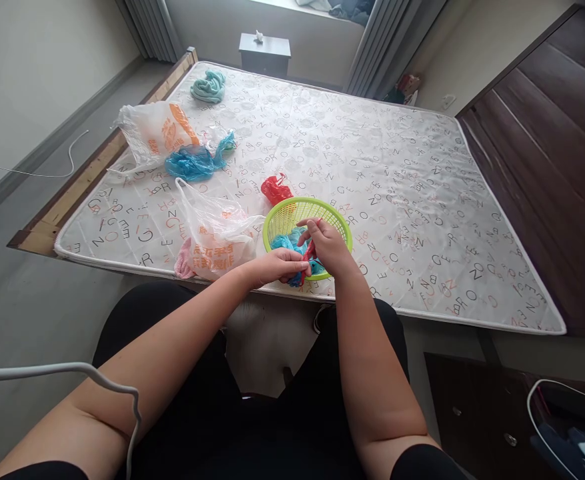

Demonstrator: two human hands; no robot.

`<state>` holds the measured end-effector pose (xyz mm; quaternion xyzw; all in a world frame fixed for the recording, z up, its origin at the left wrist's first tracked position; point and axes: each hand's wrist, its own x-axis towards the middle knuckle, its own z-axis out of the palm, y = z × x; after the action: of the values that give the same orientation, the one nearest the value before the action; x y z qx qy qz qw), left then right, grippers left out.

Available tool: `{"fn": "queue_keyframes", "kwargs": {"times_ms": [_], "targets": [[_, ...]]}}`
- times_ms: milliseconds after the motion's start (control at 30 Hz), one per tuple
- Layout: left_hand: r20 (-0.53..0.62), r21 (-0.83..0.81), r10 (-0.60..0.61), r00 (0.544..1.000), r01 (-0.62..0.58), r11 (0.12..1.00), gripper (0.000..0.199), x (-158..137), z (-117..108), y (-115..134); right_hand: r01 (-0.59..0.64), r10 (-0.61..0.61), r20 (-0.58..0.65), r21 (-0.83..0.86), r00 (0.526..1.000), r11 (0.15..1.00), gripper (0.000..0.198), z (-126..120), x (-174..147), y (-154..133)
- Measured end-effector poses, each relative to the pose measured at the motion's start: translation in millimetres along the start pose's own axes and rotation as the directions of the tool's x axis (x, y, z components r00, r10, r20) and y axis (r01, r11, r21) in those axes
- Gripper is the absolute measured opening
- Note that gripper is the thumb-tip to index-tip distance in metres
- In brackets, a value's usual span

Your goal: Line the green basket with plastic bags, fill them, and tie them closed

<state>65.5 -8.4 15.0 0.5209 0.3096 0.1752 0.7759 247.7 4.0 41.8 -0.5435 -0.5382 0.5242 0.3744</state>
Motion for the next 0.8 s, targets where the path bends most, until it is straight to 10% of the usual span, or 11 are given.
{"fn": "queue_keyframes", "kwargs": {"times_ms": [400,800], "targets": [[0.027,-0.172,0.005,1.000,0.000,0.985,0.046,-6,-1,8,-0.183,0.182,0.016,0.138,0.983,0.973,0.040,-15,2,5],[-0.258,-0.346,0.108,0.960,-0.197,0.917,0.045,-1,-8,9,-0.138,0.130,0.288,0.005,0.949,0.990,0.043,-52,-12,-2]]}}
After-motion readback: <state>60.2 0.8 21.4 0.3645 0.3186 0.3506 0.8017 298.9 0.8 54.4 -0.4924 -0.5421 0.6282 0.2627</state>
